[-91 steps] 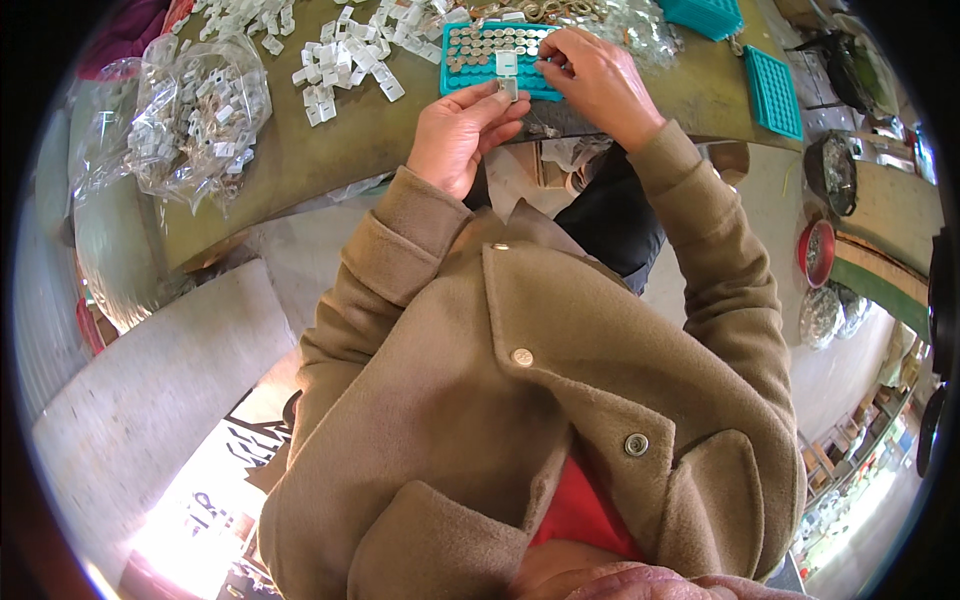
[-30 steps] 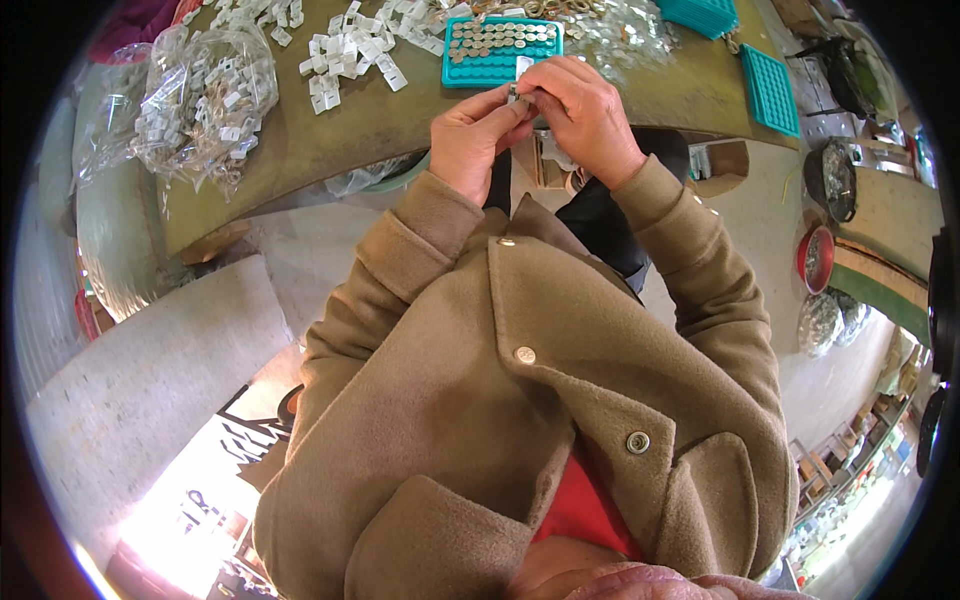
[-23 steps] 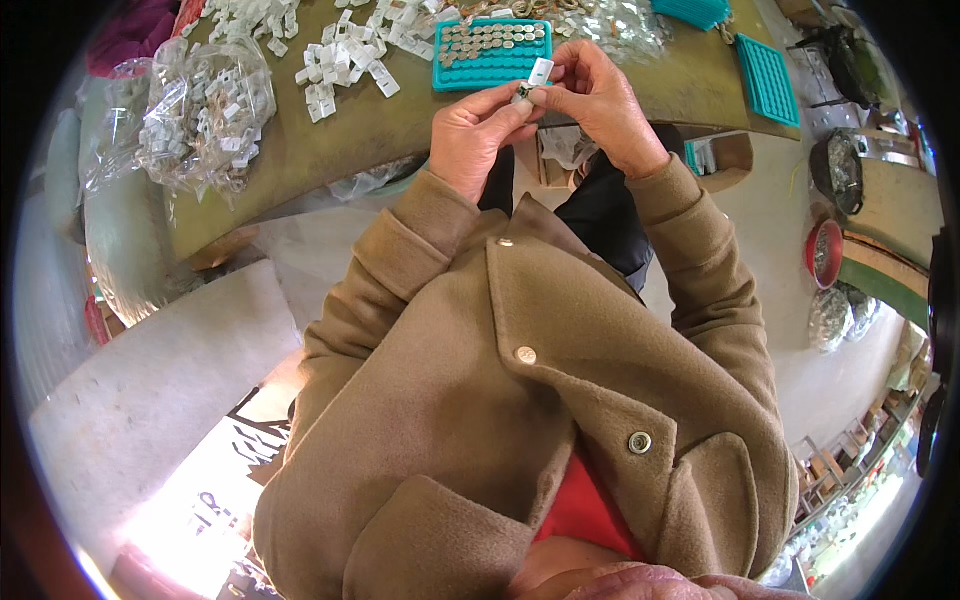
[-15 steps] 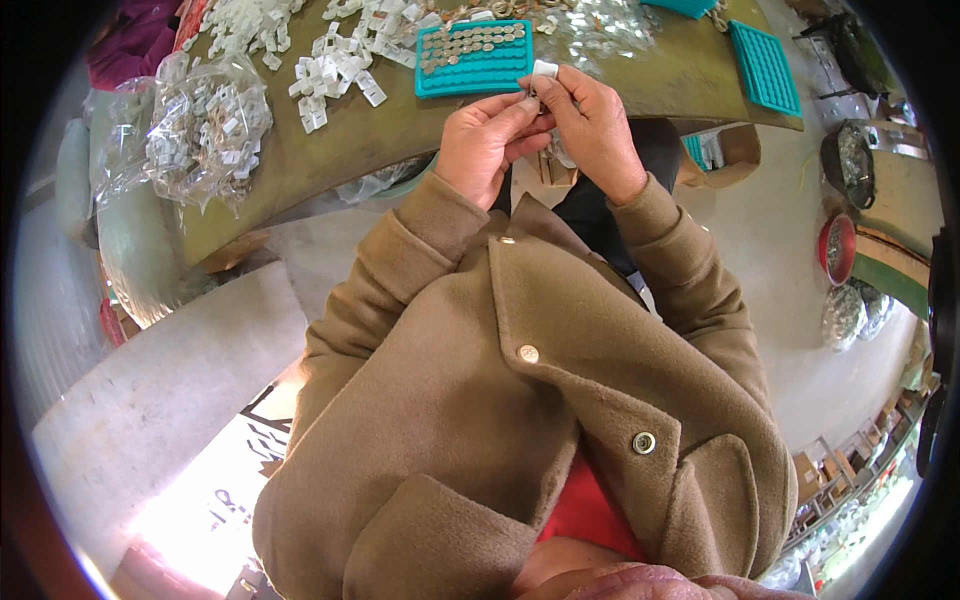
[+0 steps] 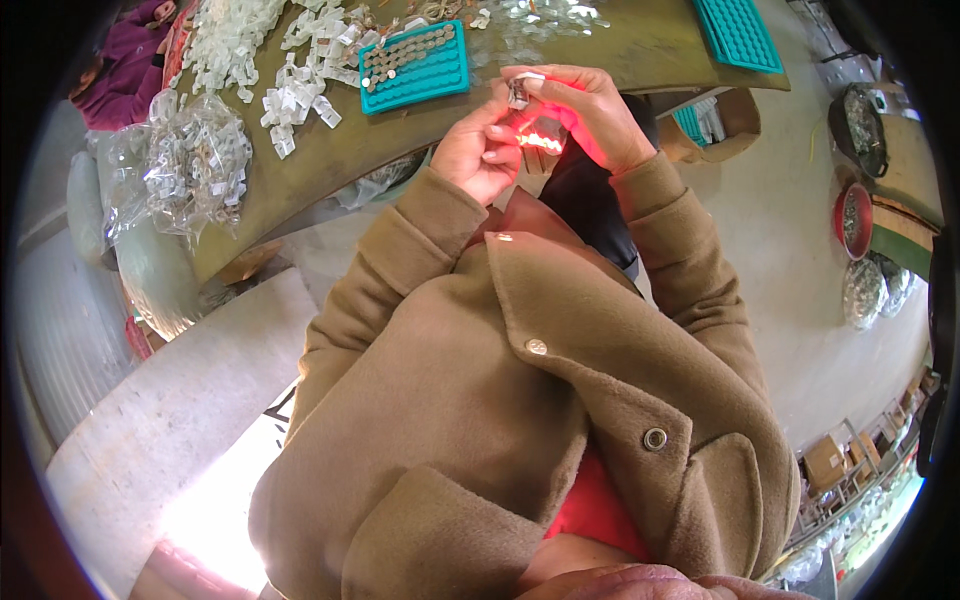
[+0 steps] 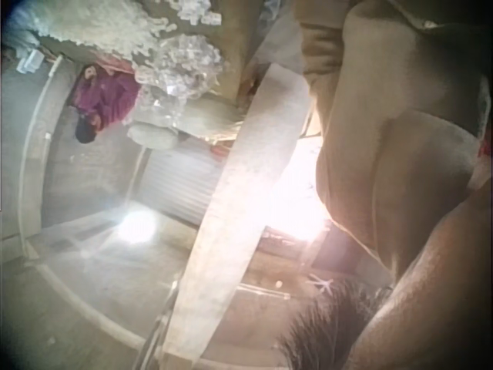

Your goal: The person repeatedly picks small white plastic housings and metal contacts from a table, inserts the contacts into the housings, and places the assembled units into a teal tray. The person also uses a small red light to inspect the interior of some housings during the process.

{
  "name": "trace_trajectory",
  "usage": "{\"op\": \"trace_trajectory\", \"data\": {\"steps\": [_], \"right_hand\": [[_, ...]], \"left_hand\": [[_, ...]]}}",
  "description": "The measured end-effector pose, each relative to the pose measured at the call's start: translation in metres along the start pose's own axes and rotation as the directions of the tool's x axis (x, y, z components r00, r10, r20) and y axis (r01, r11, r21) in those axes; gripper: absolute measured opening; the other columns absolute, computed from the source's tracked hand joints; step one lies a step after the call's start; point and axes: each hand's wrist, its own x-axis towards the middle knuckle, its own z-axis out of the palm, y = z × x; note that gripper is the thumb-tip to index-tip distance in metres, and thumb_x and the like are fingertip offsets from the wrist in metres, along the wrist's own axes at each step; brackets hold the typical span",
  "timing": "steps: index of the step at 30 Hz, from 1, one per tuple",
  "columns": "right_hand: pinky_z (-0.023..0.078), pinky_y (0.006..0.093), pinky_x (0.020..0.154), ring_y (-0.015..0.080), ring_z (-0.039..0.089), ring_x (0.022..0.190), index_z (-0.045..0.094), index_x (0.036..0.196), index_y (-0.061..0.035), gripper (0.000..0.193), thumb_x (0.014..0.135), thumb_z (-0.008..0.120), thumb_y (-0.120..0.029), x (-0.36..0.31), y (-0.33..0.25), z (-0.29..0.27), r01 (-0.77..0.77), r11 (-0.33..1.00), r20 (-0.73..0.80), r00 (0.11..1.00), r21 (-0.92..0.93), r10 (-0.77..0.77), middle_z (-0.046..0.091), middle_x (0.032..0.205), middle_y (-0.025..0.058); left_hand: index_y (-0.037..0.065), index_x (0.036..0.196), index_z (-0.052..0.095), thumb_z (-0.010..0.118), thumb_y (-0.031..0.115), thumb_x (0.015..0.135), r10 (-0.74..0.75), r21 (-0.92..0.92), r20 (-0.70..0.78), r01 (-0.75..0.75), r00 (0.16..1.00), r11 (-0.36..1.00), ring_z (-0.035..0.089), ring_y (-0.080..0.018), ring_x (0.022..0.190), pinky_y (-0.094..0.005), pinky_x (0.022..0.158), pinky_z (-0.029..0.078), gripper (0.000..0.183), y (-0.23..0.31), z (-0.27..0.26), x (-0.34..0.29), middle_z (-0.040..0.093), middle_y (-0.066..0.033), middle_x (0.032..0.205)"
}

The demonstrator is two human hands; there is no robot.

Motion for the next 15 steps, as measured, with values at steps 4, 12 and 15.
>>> {"op": "trace_trajectory", "data": {"steps": [4, 12, 15], "right_hand": [[0.054, 0.0282, 0.076, 0.0160, 0.066, 0.080, 0.066, 0.121, -0.0013, 0.034, 0.089, 0.068, -0.014, -0.011, 0.002, -0.003, 0.200, 0.913, 0.021, 0.978, -0.355, -0.206, 0.071, 0.094, 0.0094], [0.054, 0.0364, 0.073, 0.0303, 0.065, 0.084, 0.070, 0.108, -0.0067, 0.029, 0.079, 0.069, -0.004, -0.025, 0.003, -0.012, 0.446, 0.166, 0.232, 0.706, -0.879, -0.669, 0.070, 0.095, 0.0113], [0.054, 0.0346, 0.075, 0.0283, 0.066, 0.088, 0.070, 0.112, -0.0055, 0.033, 0.080, 0.067, 0.002, -0.034, 0.006, -0.011, 0.436, 0.170, 0.243, 0.737, -0.884, -0.630, 0.070, 0.101, 0.0131]], "left_hand": [[0.010, 0.106, 0.059, 0.064, 0.031, 0.096, 0.002, 0.035, -0.096, 0.001, 0.995, 0.999, 0.045, 0.0036, 0.059, -0.0120, 0.043, 0.032, 0.024, -0.007, 0.012, 0.008, 0.063, 0.0031, 0.096], [0.009, 0.098, 0.063, 0.060, 0.036, 0.097, -0.070, 0.196, -0.100, 0.089, 0.992, 0.977, 0.057, -0.0036, 0.065, -0.0165, 0.045, 0.037, 0.027, -0.019, 0.020, 0.005, 0.064, 0.0016, 0.090], [0.010, 0.099, 0.062, 0.060, 0.034, 0.097, -0.025, 0.219, -0.131, 0.053, 0.991, 0.974, 0.056, -0.0042, 0.067, -0.0167, 0.045, 0.036, 0.023, -0.026, 0.017, 0.004, 0.065, 0.0018, 0.090]]}}
